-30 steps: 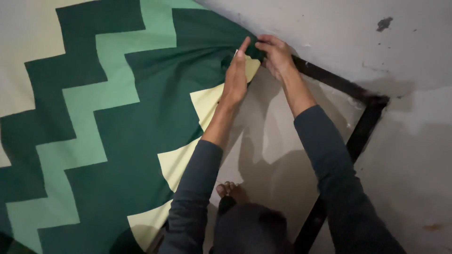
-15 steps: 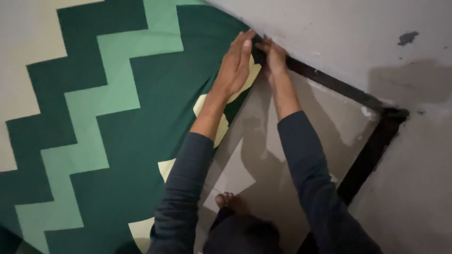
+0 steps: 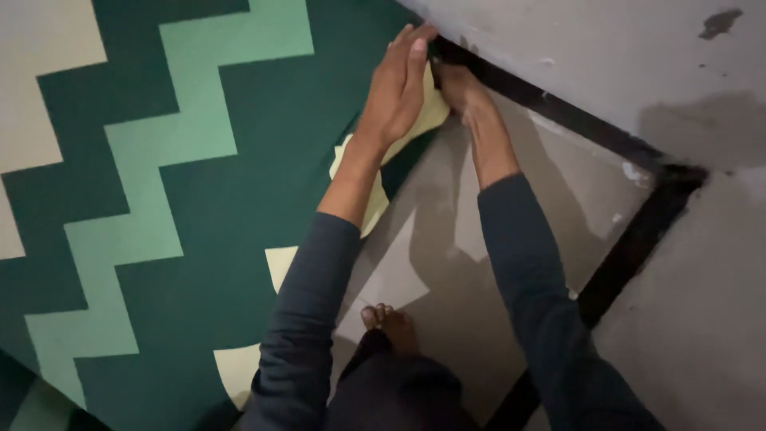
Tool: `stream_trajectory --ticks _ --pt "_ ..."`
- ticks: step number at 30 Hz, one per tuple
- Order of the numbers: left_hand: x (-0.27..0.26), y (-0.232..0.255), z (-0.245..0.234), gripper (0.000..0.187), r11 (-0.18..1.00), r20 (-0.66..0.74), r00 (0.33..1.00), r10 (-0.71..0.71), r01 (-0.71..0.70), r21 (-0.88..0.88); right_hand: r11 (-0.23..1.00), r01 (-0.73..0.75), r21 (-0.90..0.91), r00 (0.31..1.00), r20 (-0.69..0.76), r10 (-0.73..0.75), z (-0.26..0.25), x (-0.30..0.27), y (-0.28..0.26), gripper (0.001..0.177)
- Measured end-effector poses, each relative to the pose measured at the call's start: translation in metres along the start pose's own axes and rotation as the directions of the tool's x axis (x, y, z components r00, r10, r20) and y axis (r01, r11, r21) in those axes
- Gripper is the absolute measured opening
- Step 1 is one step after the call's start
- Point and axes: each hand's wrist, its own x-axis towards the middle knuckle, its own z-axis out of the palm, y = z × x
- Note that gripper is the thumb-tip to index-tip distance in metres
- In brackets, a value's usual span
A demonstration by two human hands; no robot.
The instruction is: The recorder is seen putting a sheet on a mattress and arranging pillows.
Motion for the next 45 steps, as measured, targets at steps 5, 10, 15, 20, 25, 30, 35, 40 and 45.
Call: stream_trajectory --ticks 5,10,15,20,25,30,35,40,45 --pt "-0.008 -0.015 -0.020 0.049 0.996 -0.012 0.999 0.046 -0.045 0.075 0.964 -0.248 0.097 0.969 0.037 0.246 0.034 -0.054 -0.011 0.054" --pt "0.006 -0.039 -0.015 0.044 0.879 0.274 0.961 -0.028 -0.107 0.465 0.952 -0.031 0.303 0.992 -0.106 0.066 0.040 -0.069 0.014 0.038" --pt "0.004 -0.046 -0.010 0.042 0.882 0.233 0.969 0.081 -0.178 0.436 0.548 -0.074 0.833 0.997 0.077 0.018 0.021 -0.078 0.021 0.026" --pt "0.015 -0.046 -0.005 0.034 0.881 0.201 0.978 0.065 -0.151 0.449 0.431 0.157 0.888 0.954 -0.023 -0.301 0.005 -0.042 0.016 0.028" --pt "0.050 -0.048 -0.011 0.035 0.792 0.247 0.967 -0.057 -0.107 0.601 0.808 0.475 0.349 0.867 -0.343 -0.361 0.026 0.060 0.136 0.038" --pt "0.072 -0.096 0.020 0.040 0.594 0.325 0.933 -0.155 -0.175 0.785 0.869 0.037 0.493 0.975 -0.210 0.077 0.039 0.006 0.084 0.025" --pt "0.050 -0.090 0.002 0.032 0.576 0.380 0.913 -0.147 -0.234 0.783 0.878 -0.096 0.468 0.970 -0.156 0.189 0.053 -0.012 0.062 0.034" --pt "0.058 -0.098 -0.003 0.035 0.706 0.310 0.950 0.044 -0.249 0.663 0.841 -0.412 0.351 0.898 0.001 0.440 0.028 -0.055 0.012 0.055" --pt "0.074 -0.084 -0.007 0.022 0.711 0.322 0.943 -0.082 -0.171 0.682 0.558 -0.215 0.801 0.975 0.205 0.082 0.004 -0.085 0.084 0.051"
